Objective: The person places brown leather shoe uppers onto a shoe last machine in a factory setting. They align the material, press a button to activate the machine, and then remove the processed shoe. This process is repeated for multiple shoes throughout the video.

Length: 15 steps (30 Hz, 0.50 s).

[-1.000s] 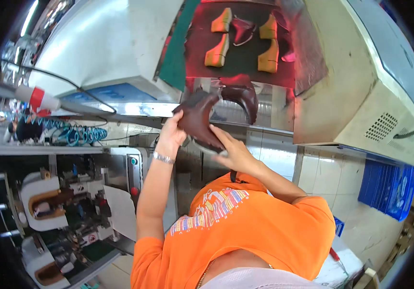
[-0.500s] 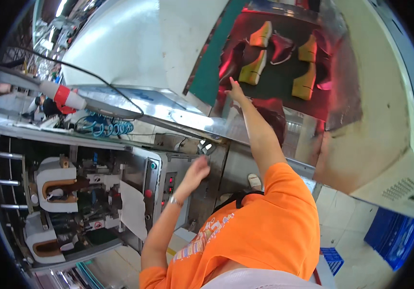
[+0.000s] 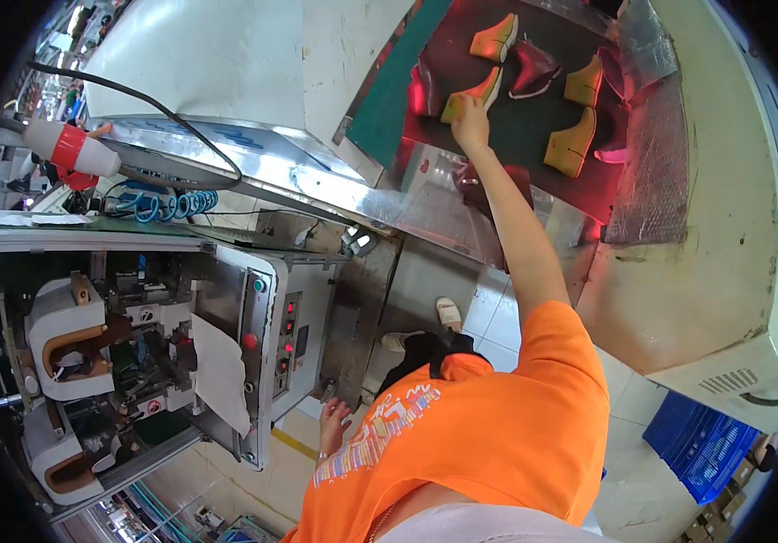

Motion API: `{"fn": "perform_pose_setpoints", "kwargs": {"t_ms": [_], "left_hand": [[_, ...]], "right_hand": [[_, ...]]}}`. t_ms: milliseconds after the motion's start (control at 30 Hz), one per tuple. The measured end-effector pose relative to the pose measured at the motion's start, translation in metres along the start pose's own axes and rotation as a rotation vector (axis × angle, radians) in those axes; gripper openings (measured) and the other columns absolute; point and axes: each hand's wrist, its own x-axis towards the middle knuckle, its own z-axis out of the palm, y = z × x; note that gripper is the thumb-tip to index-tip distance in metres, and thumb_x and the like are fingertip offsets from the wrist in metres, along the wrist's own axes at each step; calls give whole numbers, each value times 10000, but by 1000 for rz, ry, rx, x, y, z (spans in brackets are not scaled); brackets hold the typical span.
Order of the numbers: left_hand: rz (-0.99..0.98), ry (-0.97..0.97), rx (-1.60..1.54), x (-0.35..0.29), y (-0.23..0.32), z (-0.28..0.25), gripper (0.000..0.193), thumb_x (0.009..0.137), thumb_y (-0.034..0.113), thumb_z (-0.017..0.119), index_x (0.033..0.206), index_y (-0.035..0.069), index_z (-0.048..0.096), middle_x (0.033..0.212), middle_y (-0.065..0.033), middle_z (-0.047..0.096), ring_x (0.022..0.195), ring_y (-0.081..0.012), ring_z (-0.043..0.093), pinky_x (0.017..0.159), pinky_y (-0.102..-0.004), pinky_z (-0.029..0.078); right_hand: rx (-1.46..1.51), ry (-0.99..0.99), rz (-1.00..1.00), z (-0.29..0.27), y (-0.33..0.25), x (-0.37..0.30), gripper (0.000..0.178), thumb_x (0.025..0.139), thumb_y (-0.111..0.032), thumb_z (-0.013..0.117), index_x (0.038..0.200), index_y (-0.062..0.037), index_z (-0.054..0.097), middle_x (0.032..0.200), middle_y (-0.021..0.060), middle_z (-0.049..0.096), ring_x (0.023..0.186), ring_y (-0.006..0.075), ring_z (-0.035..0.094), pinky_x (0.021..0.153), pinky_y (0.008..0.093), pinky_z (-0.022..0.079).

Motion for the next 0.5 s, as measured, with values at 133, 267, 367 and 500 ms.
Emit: {"fn": "perform_pose_setpoints", "kwargs": {"t_ms": [133,267,367,500], "left_hand": [[329,-86,259,30,-2,-21,464,815,128,591,1232,29,415,1076,-71,553,909,-133,544,747,-273,449],[391,56,275,34,-93,-73,393,849,122,559,1204,0,443,1016,-103,585,839,-147,575,716,-266,474],[236,98,276,21,-125,-78,386,863,133,547,1213,14,437,1014,-110,589,829,-157,591,705,-277,483],[-151,70,284,19,-122,-39,393,867,147,543,1226,35,428,1035,-98,586,850,-159,592,702,-277,479]], "right_hand": [[-727,93,-312,84,27,6,518,849,-148,440,1351,-151,310,1357,201,324,1134,373,435,890,480,404],[-709,-51,-385,134,19,23,567,834,-138,457,1373,-165,285,1394,201,284,1164,390,422,922,467,394],[-320,-128,-97,146,31,51,584,820,-108,453,1376,-165,285,1393,202,293,1160,359,448,909,439,418],[111,566,-100,140,79,92,502,785,24,416,1284,-28,417,1261,206,463,866,336,616,634,395,531]]}}
